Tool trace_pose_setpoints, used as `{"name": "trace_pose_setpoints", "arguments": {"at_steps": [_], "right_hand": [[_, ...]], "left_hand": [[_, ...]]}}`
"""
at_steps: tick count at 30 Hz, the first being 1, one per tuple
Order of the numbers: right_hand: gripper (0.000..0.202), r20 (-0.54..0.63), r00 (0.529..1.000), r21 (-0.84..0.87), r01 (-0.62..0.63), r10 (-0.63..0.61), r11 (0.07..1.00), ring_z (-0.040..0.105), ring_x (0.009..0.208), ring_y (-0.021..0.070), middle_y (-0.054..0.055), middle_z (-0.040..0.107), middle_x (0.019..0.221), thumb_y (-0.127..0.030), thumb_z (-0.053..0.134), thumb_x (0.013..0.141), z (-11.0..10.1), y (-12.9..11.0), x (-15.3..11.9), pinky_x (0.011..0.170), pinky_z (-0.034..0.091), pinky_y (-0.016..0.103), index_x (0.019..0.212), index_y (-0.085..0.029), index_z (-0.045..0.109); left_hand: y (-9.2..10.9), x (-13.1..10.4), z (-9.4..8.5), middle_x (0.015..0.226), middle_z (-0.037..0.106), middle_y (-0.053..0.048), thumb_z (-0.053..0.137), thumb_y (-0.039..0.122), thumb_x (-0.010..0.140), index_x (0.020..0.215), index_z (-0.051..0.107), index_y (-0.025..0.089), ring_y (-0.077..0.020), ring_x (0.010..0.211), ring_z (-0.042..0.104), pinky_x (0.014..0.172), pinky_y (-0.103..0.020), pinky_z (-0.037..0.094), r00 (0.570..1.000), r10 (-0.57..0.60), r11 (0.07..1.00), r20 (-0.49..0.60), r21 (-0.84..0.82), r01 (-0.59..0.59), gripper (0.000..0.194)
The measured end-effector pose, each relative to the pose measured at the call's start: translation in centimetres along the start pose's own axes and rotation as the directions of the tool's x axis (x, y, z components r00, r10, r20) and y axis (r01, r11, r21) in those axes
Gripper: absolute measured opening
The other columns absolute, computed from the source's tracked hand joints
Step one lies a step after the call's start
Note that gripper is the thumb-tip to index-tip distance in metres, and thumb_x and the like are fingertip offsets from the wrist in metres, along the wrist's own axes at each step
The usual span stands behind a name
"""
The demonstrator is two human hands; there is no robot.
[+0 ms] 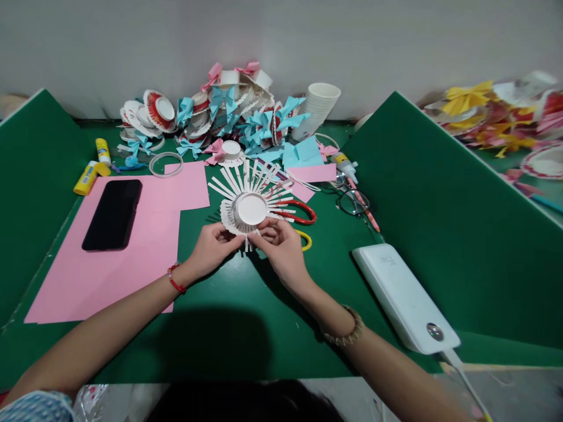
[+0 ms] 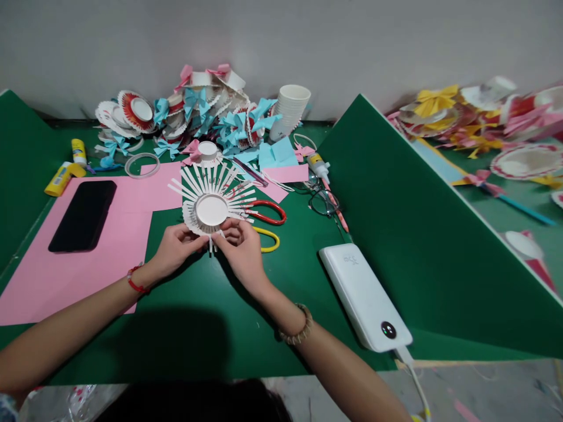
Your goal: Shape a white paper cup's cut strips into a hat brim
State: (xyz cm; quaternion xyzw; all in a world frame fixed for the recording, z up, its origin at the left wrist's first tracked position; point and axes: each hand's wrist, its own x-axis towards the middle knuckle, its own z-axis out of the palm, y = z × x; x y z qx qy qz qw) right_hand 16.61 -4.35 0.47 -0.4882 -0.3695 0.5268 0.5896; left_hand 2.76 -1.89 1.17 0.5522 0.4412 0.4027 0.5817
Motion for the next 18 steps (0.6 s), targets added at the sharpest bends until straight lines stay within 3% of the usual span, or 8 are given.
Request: {"name": "trace_pose_setpoints", "arguments": {"at_steps": [6,18], "right_hand": [[0.029,0.037,0.997,-0.098,0.071,-0.068,0.993,0.058,0.065,0.0089,-0.004,0.059,0.074,-0.019,0.074,0.058,-0.02,0.27,0.05,0.061,0.048,0.023,0.077,-0.021,0.053],[0.017,0.061,0.988,-0.149,0.147,-0.140,0.978,0.057,0.063,0.0093,-0.004,0.058,0.070,-0.021,0.067,0.068,-0.07,0.00,-0.29,0.060,0.046,0.024,0.077,-0.021,0.053]], "left_hand": [[-0.16,0.18,0.05,0.053,0.056,0.002,0.070,0.025,0.062,0.065,0.058,0.012,-0.0057,0.047,0.045,0.045,-0.018,0.037,1.000,0.005,0.995,-0.018,-0.095,-0.006,0.019],[-0.20,0.30,0.33,0.061,0.062,0.000,0.071,0.022,0.056,0.065,0.059,0.011,-0.0080,0.055,0.050,0.055,-0.021,0.042,0.999,0.030,0.996,-0.037,-0.083,-0.033,0.018]]}}
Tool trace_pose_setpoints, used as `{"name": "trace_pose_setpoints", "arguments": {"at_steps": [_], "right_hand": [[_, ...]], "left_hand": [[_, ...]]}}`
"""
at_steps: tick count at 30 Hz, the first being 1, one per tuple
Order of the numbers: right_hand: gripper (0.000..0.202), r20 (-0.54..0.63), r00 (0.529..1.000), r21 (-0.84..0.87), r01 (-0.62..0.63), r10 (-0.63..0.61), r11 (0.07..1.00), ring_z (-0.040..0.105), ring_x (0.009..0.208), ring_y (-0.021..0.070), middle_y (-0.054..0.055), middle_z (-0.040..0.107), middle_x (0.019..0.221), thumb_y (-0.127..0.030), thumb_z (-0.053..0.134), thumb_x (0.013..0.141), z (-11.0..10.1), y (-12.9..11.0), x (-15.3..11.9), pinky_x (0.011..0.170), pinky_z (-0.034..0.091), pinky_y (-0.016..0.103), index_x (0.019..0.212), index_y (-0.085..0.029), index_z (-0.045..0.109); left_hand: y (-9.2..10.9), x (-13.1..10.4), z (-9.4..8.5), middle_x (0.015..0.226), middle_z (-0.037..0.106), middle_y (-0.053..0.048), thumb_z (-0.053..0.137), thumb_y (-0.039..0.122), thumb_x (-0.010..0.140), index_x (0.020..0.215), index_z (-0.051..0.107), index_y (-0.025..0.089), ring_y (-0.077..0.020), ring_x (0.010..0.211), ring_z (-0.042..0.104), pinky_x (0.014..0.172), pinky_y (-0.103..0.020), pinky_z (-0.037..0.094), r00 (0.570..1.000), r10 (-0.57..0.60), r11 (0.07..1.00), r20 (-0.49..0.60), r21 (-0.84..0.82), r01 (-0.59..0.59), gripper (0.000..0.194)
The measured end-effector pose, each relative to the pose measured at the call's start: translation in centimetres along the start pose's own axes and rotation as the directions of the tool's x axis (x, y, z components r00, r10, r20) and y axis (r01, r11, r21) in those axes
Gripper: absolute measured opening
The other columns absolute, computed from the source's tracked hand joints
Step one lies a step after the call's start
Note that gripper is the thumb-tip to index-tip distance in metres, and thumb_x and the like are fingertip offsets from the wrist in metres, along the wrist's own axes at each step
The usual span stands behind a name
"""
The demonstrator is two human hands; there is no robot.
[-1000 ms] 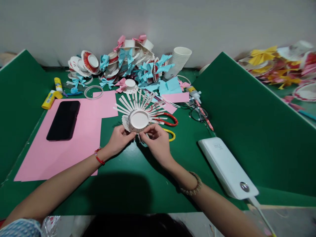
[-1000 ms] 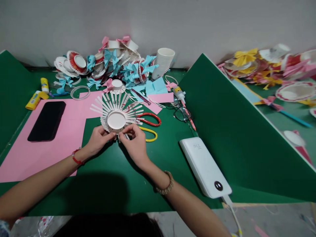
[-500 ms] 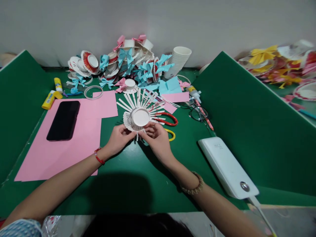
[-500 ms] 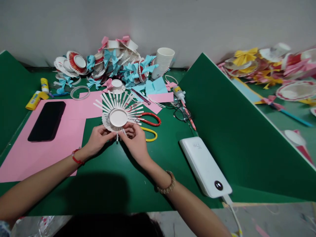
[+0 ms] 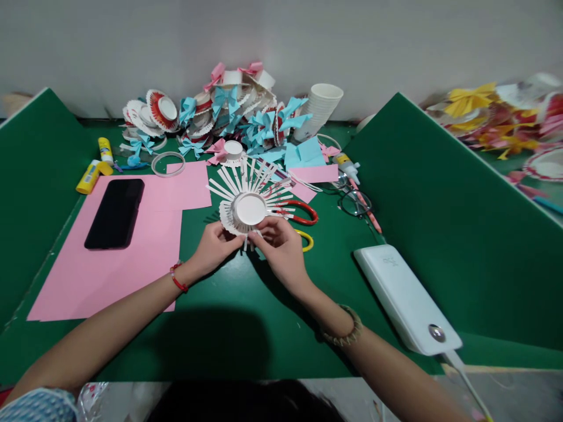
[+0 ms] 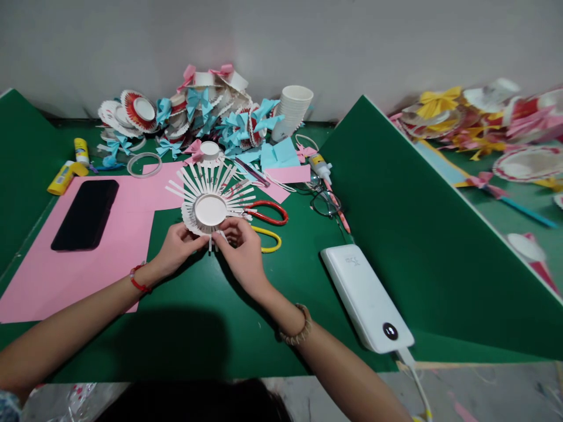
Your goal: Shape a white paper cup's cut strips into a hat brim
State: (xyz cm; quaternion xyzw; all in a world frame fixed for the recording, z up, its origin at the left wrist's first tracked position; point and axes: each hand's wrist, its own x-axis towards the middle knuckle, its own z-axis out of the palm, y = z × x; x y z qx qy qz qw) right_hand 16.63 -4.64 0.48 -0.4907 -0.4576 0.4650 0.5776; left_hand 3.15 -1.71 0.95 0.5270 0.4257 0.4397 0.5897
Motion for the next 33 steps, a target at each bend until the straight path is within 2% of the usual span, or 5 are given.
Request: {"name": "trace_pose_setpoints", "arguments": {"at_steps": [7,15,22,28,33], "right_hand": [[0.011,0.055,0.998,-0.049,0.031,-0.029,0.998,0.056,0.068,0.0111,-0.002,0.058,0.074,-0.020,0.064,0.071,-0.15,-0.04,0.28,0.063,0.045,0.025,0.076,-0.020,0.054],[0.017,0.062,0.996,-0.156,0.079,-0.070,0.985,0.058,0.075,0.0140,0.000,0.060,0.082,-0.021,0.064,0.070,0.09,0.22,0.07,0.065,0.045,0.027,0.083,-0.022,0.053],[0.016,0.081,0.992,-0.180,0.108,-0.095,0.978,0.058,0.074,0.0138,0.001,0.061,0.082,-0.022,0.063,0.072,0.10,0.07,0.00,0.064,0.045,0.027,0.083,-0.022,0.052],[0.015,0.088,0.990,-0.186,0.129,-0.114,0.974,0.057,0.074,0.0143,0.000,0.060,0.081,-0.020,0.062,0.072,0.06,-0.08,-0.05,0.066,0.046,0.028,0.084,-0.021,0.052],[0.009,0.081,0.992,-0.174,0.105,-0.092,0.979,0.056,0.067,0.0133,-0.001,0.058,0.074,-0.023,0.060,0.075,-0.30,-0.37,0.01,0.063,0.045,0.028,0.080,-0.021,0.053]], "left_hand": [[0.17,0.01,-0.11,0.055,0.058,0.001,0.068,0.027,0.061,0.064,0.058,0.013,-0.0073,0.049,0.046,0.049,-0.021,0.037,1.000,-0.009,0.999,0.014,0.048,0.008,0.018],[-0.05,0.06,-0.33,0.050,0.053,0.003,0.065,0.026,0.063,0.062,0.055,0.013,-0.0072,0.047,0.045,0.046,-0.020,0.034,0.998,-0.065,0.997,0.004,0.033,0.065,0.016],[-0.57,0.16,-0.30,0.078,0.066,-0.004,0.072,0.026,0.059,0.079,0.063,0.011,-0.0118,0.069,0.055,0.066,-0.024,0.045,0.999,-0.009,1.000,-0.034,-0.026,0.008,0.027],[-0.62,0.27,-0.54,0.064,0.062,-0.001,0.073,0.028,0.059,0.072,0.063,0.010,-0.0081,0.055,0.049,0.057,-0.022,0.041,0.998,-0.056,0.998,-0.002,0.005,0.056,0.024],[-0.45,0.27,-0.50,0.056,0.056,0.003,0.073,0.027,0.059,0.065,0.059,0.011,-0.0066,0.051,0.045,0.051,-0.020,0.036,0.997,-0.071,0.997,0.009,-0.011,0.071,0.022]]}}
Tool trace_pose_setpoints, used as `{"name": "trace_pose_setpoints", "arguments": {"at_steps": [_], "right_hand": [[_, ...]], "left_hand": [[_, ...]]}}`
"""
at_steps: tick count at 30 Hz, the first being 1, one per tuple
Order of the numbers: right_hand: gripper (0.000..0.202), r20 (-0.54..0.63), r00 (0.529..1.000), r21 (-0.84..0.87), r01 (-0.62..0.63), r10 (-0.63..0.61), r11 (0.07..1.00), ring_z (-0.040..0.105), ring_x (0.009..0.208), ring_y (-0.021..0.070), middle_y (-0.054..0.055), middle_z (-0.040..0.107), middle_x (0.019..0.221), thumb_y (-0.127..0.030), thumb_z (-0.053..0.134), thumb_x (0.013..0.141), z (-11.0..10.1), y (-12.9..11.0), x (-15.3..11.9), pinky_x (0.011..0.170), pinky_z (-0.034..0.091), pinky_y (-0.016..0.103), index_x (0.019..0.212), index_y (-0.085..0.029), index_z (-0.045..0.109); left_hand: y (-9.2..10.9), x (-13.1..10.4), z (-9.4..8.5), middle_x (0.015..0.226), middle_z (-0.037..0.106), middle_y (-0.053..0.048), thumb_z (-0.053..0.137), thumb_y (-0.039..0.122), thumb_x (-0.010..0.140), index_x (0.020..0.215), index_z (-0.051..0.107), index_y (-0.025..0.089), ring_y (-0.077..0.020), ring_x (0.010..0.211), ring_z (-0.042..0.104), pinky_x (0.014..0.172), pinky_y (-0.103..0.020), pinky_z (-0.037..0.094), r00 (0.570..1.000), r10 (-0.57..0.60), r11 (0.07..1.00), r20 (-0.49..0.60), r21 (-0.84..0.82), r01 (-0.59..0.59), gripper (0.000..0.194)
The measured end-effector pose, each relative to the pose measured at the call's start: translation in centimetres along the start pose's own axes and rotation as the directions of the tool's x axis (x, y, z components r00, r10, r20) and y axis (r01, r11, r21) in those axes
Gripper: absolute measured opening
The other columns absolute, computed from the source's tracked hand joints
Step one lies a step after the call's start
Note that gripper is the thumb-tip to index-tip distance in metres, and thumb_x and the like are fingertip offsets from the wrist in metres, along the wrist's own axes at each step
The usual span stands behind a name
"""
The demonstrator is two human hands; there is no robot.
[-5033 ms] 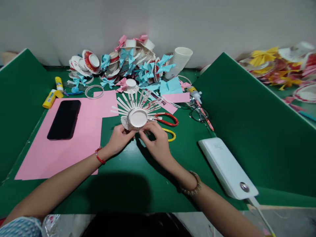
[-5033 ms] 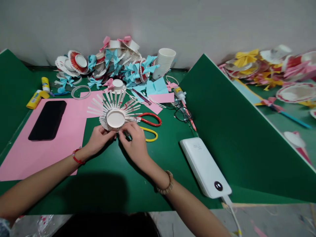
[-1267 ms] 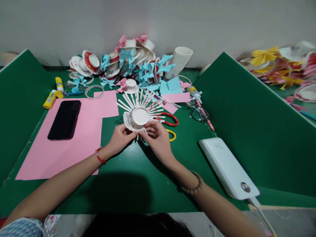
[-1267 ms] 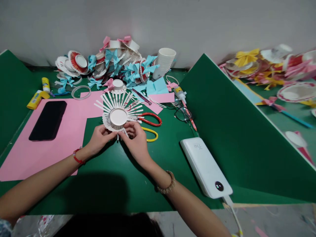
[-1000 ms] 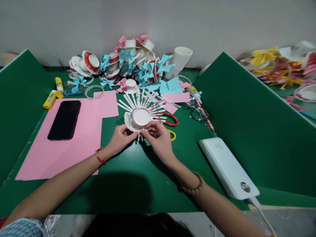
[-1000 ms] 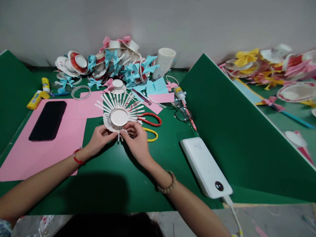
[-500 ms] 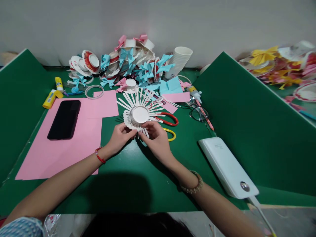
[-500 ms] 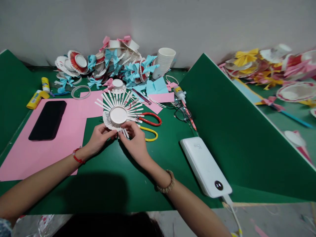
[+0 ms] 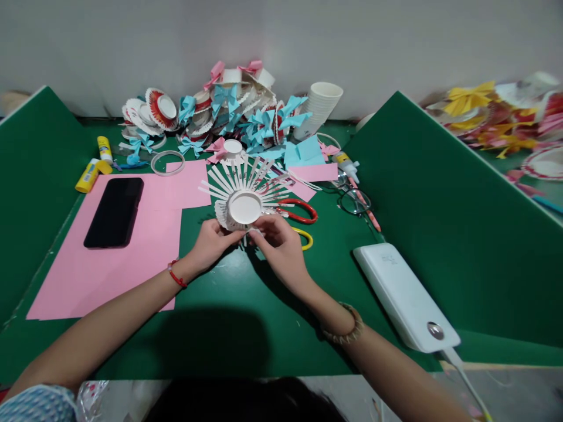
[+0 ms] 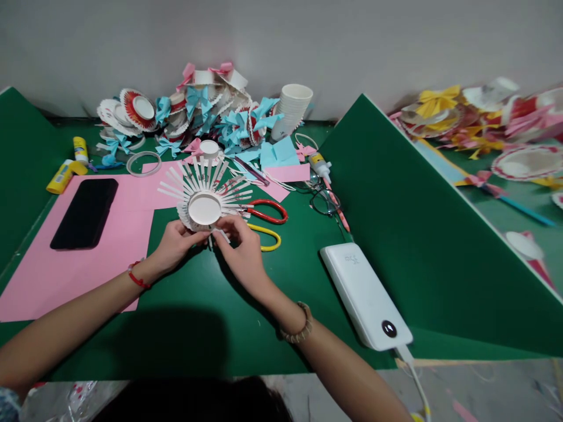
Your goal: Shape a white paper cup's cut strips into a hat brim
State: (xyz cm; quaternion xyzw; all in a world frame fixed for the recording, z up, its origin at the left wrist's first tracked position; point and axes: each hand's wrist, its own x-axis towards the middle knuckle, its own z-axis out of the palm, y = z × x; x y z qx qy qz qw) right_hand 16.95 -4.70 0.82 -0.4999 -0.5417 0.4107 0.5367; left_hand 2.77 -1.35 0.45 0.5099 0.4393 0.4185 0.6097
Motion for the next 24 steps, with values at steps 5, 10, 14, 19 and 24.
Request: {"name": "trace_pose_setpoints", "arguments": {"at_steps": [5,10,14,19,24], "right_hand": [[0.004,-0.032,0.999,-0.039,0.035,-0.036,0.999,0.056,0.062,0.0126,-0.001,0.060,0.070,-0.023,0.058,0.078,-0.2,-0.6,-0.1,0.060,0.045,0.027,0.075,-0.021,0.057],[0.008,0.069,0.964,-0.337,0.265,-0.257,0.903,0.058,0.068,0.0157,0.002,0.063,0.073,-0.017,0.053,0.080,-0.2,-0.1,-0.2,0.064,0.047,0.030,0.076,-0.021,0.058],[0.014,0.175,0.905,-0.460,0.424,-0.389,0.780,0.058,0.080,0.0182,0.005,0.063,0.084,-0.012,0.050,0.080,-0.2,0.6,-0.3,0.072,0.048,0.032,0.086,-0.021,0.058],[0.011,0.189,0.858,-0.597,0.487,-0.478,0.638,0.052,0.082,0.0198,0.010,0.057,0.095,-0.018,0.053,0.083,-0.3,0.4,-0.4,0.071,0.046,0.036,0.087,-0.020,0.063],[0.012,0.164,0.851,-0.650,0.473,-0.498,0.594,0.048,0.076,0.0184,0.008,0.055,0.092,-0.019,0.054,0.083,-0.4,0.1,-0.5,0.067,0.040,0.035,0.083,-0.022,0.066]], "left_hand": [[0.0,0.0,0.0,0.055,0.056,0.003,0.074,0.024,0.057,0.065,0.059,0.012,-0.0066,0.050,0.046,0.048,-0.020,0.036,0.998,-0.001,1.000,-0.056,-0.020,0.000,0.021],[0.0,0.2,-0.2,0.048,0.054,0.001,0.074,0.026,0.058,0.057,0.058,0.011,-0.0058,0.043,0.044,0.042,-0.019,0.031,0.996,-0.091,0.992,-0.008,-0.088,0.090,0.022],[0.1,0.4,-0.2,0.051,0.055,0.001,0.075,0.023,0.057,0.060,0.060,0.010,-0.0045,0.045,0.045,0.044,-0.018,0.032,0.992,-0.124,0.971,0.010,-0.204,0.123,0.020],[0.2,0.4,-0.1,0.050,0.053,0.002,0.075,0.024,0.057,0.059,0.059,0.011,-0.0046,0.045,0.044,0.043,-0.018,0.031,0.992,-0.125,0.966,0.004,-0.226,0.122,0.021],[0.0,0.1,0.1,0.050,0.054,0.001,0.073,0.029,0.061,0.058,0.058,0.012,-0.0060,0.046,0.045,0.045,-0.020,0.033,0.998,-0.058,0.991,-0.015,-0.122,0.056,0.023]]}}
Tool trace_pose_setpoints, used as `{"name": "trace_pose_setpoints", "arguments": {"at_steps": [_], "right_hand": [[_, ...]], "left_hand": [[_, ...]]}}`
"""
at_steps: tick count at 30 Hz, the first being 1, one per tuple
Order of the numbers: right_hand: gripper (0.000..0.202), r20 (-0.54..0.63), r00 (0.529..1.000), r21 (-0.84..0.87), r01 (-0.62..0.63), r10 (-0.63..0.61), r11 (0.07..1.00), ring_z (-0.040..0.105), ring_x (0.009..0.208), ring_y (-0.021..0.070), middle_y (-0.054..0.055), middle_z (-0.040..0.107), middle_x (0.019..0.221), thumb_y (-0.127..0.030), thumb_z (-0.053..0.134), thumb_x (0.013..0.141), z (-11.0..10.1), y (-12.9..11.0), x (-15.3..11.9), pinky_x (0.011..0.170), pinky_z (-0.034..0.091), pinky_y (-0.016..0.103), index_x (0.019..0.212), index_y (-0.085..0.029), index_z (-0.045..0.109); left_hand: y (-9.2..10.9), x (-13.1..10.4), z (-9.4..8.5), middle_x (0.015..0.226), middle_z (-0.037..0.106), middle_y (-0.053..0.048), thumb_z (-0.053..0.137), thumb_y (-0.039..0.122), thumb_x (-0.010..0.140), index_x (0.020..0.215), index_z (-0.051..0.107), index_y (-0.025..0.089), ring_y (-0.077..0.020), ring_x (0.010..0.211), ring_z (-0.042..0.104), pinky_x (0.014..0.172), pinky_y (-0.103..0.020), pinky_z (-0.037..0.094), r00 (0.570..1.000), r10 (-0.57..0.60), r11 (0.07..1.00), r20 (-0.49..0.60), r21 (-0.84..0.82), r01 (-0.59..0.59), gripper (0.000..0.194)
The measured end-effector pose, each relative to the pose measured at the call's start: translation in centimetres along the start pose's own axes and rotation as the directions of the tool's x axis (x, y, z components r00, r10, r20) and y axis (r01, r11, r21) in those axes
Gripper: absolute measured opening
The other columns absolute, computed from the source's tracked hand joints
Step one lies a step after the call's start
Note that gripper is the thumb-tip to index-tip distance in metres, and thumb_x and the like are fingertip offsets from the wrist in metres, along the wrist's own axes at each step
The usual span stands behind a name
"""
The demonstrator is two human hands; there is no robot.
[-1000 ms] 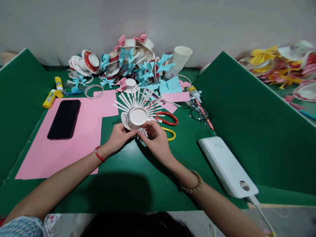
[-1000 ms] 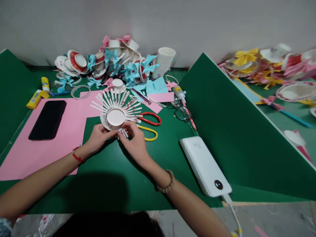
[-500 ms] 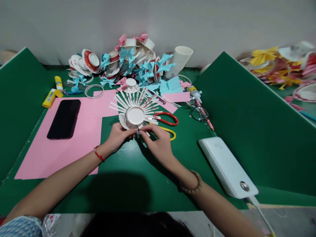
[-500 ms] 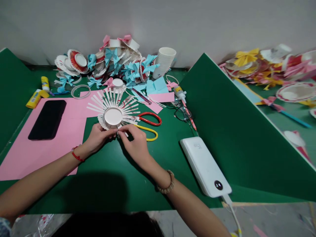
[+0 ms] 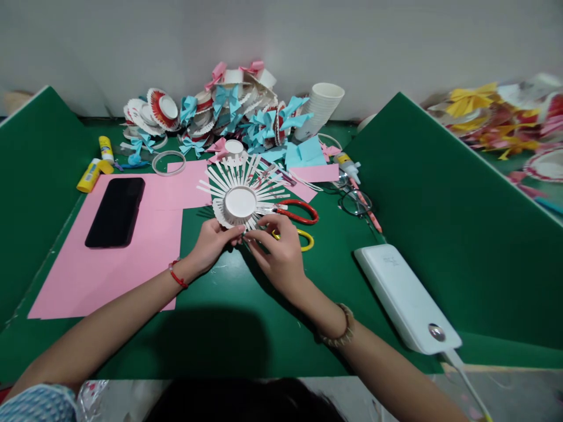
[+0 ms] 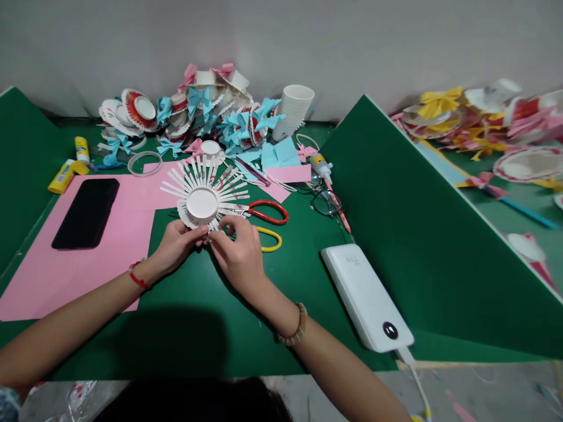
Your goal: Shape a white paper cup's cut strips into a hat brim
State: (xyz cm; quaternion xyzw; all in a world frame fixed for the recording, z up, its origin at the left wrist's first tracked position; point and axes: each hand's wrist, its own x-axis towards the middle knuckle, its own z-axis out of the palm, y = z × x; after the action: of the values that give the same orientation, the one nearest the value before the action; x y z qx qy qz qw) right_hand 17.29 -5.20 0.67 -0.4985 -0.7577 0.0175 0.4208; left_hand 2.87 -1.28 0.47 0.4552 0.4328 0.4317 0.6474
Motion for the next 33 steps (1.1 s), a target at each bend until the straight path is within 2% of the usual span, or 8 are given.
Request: {"name": "trace_pose_setpoints", "arguments": {"at_steps": [7,17,21,25,30,33], "right_hand": [[0.011,-0.022,0.999,-0.096,0.045,-0.048,0.994,0.050,0.074,0.0170,0.007,0.058,0.091,-0.018,0.054,0.084,0.02,0.07,-0.13,0.066,0.035,0.033,0.081,-0.021,0.064],[0.015,-0.066,0.989,-0.169,0.119,-0.132,0.978,0.049,0.071,0.0150,0.004,0.061,0.085,-0.017,0.053,0.086,-0.03,-0.33,0.08,0.065,0.032,0.030,0.076,-0.023,0.063],[0.012,-0.074,0.984,-0.177,0.145,-0.160,0.974,0.049,0.071,0.0155,0.005,0.062,0.085,-0.016,0.055,0.085,-0.05,-0.42,0.10,0.065,0.031,0.031,0.078,-0.022,0.063],[0.008,-0.056,0.989,-0.156,0.128,-0.138,0.979,0.051,0.073,0.0158,0.006,0.063,0.085,-0.017,0.056,0.084,-0.05,-0.48,0.10,0.065,0.033,0.031,0.080,-0.019,0.062],[0.006,-0.059,0.993,-0.119,0.096,-0.104,0.988,0.054,0.080,0.0179,0.008,0.063,0.087,-0.015,0.056,0.083,0.07,-0.58,-0.01,0.069,0.037,0.031,0.082,-0.015,0.062],[0.007,-0.067,0.993,-0.116,0.090,-0.099,0.989,0.054,0.080,0.0177,0.008,0.063,0.086,-0.015,0.055,0.084,0.08,-0.63,0.00,0.070,0.037,0.032,0.081,-0.015,0.062]], "left_hand": [[-0.20,-0.05,-0.09,0.052,0.055,0.001,0.071,0.029,0.064,0.059,0.058,0.011,-0.0075,0.049,0.049,0.049,-0.021,0.037,1.000,0.019,1.000,-0.017,0.011,-0.018,0.023],[-0.30,0.05,-0.04,0.049,0.052,0.003,0.070,0.027,0.064,0.060,0.056,0.012,-0.0072,0.048,0.048,0.047,-0.020,0.036,0.998,0.027,0.999,-0.052,-0.025,-0.028,0.021],[-0.43,0.07,-0.03,0.050,0.051,0.003,0.069,0.030,0.064,0.059,0.053,0.013,-0.0061,0.047,0.045,0.047,-0.020,0.033,0.995,0.057,0.997,-0.080,0.058,-0.052,0.024],[-0.30,-0.07,0.13,0.050,0.051,0.004,0.067,0.035,0.067,0.059,0.052,0.013,-0.0061,0.047,0.043,0.046,-0.019,0.033,0.993,0.097,0.983,-0.067,0.163,-0.085,0.028],[0.12,-0.52,0.59,0.047,0.050,0.005,0.064,0.031,0.068,0.059,0.050,0.015,-0.0057,0.043,0.042,0.042,-0.018,0.033,0.988,0.119,0.965,-0.093,0.244,-0.094,0.024],[0.17,-0.68,0.68,0.047,0.051,0.004,0.062,0.029,0.069,0.060,0.051,0.014,-0.0062,0.043,0.045,0.044,-0.019,0.036,0.990,0.112,0.969,-0.091,0.231,-0.088,0.021]]}}
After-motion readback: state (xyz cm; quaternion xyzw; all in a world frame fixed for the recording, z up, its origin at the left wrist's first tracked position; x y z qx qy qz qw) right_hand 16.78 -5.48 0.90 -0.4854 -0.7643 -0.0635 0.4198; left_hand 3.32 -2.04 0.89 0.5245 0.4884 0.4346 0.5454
